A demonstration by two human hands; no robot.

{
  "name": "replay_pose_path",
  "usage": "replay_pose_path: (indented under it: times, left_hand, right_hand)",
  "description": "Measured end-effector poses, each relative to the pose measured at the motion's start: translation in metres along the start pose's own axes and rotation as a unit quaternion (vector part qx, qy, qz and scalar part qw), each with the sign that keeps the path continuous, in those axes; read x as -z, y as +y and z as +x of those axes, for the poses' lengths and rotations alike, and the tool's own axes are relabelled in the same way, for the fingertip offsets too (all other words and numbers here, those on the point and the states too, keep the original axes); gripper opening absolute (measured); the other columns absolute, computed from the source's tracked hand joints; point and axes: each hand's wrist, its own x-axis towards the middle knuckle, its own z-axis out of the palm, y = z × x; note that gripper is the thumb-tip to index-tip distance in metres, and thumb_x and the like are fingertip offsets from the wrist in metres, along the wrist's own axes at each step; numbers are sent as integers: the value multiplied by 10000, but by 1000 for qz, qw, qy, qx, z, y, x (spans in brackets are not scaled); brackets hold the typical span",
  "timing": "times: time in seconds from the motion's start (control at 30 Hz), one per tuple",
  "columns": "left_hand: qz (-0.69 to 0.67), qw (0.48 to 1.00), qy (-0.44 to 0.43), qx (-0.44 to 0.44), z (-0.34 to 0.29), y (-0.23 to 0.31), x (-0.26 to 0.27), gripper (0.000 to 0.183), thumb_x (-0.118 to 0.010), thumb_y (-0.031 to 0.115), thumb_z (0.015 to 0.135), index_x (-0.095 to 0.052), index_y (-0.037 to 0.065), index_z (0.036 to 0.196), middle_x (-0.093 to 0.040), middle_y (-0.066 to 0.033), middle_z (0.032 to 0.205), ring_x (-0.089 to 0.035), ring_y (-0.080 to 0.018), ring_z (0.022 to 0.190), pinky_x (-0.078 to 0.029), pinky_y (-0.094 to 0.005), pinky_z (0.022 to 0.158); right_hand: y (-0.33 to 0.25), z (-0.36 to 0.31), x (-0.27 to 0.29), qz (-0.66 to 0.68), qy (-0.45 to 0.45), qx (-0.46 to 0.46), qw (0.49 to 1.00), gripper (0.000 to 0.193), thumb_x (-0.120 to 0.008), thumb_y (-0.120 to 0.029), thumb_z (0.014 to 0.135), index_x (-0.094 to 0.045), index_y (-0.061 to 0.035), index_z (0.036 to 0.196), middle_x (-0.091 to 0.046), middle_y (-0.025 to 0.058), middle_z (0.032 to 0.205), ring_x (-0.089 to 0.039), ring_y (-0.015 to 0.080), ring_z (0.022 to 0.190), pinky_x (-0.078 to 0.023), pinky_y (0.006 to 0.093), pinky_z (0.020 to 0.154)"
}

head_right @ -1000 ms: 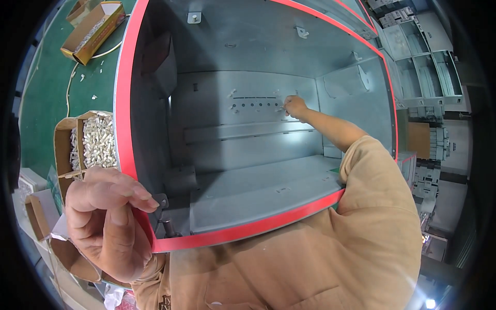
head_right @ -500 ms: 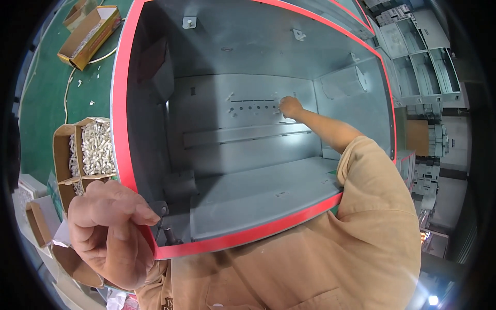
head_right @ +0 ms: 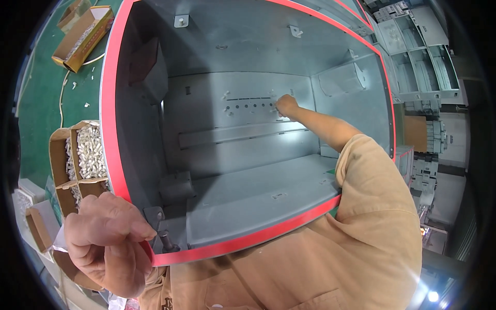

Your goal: The person inserts small metal pins into pre-drilled holes in a grey metal enclosure by hand.

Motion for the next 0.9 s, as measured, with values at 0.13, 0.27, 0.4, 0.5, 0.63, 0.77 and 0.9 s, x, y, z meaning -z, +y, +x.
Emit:
replay_pose_path:
  times: [0.13,0.27,0.4,0.5,0.63,0.77,0.9]
  left_hand:
    - [9,1000,-23,-3,1,-2,5,61,-506,41,750,-450,19,748,-511,-116,607,-448,-132,502,-372,-205,449]
    - [-7,999,-40,-20,3,-5,4,44,-493,28,741,-452,15,748,-509,-112,596,-448,-124,501,-368,-200,440]
    - [-42,947,-318,8,36,4,30,125,-442,26,816,-511,-33,902,-550,-156,765,-498,-148,557,-417,-215,496]
    - [-61,936,-348,15,45,7,26,78,-464,-83,756,-520,-55,804,-553,-182,664,-491,-148,501,-415,-203,478]
    - [46,993,-109,-10,6,1,9,39,-486,25,741,-452,7,748,-517,-121,602,-443,-120,483,-369,-189,444]
    - [10,999,-39,-29,4,-10,3,36,-465,9,742,-453,-2,773,-526,-141,609,-441,-116,464,-369,-185,442]
    - [-12,999,-16,-27,-2,-6,6,71,-472,26,752,-450,-19,802,-524,-149,609,-447,-117,462,-367,-184,436]
  right_hand:
    - [-5,-6,-5,-102,8,67,992,277,-361,-153,792,-551,-20,642,-565,93,553,-531,195,485,-442,299,564]
    - [-14,-12,-6,-15,4,-2,1000,291,-359,-154,800,-552,-14,633,-565,93,549,-544,193,508,-443,295,576]
    - [-18,-13,-5,52,26,-68,996,270,-385,-137,794,-550,-7,625,-564,90,549,-550,188,517,-443,298,571]
    - [6,6,-1,-140,-23,90,986,264,-403,-142,796,-541,8,628,-558,95,547,-536,187,496,-438,294,567]
    - [-22,-11,-2,92,-14,-109,990,288,-421,-187,811,-529,14,635,-538,107,528,-496,176,441,-417,307,473]
    - [-9,-12,6,-1,-96,31,995,359,-413,-292,833,-517,18,684,-504,112,496,-419,144,367,-322,291,336]
    - [-25,-32,27,65,-98,-55,992,344,-397,-323,841,-508,-12,745,-487,77,490,-395,124,346,-296,258,309]
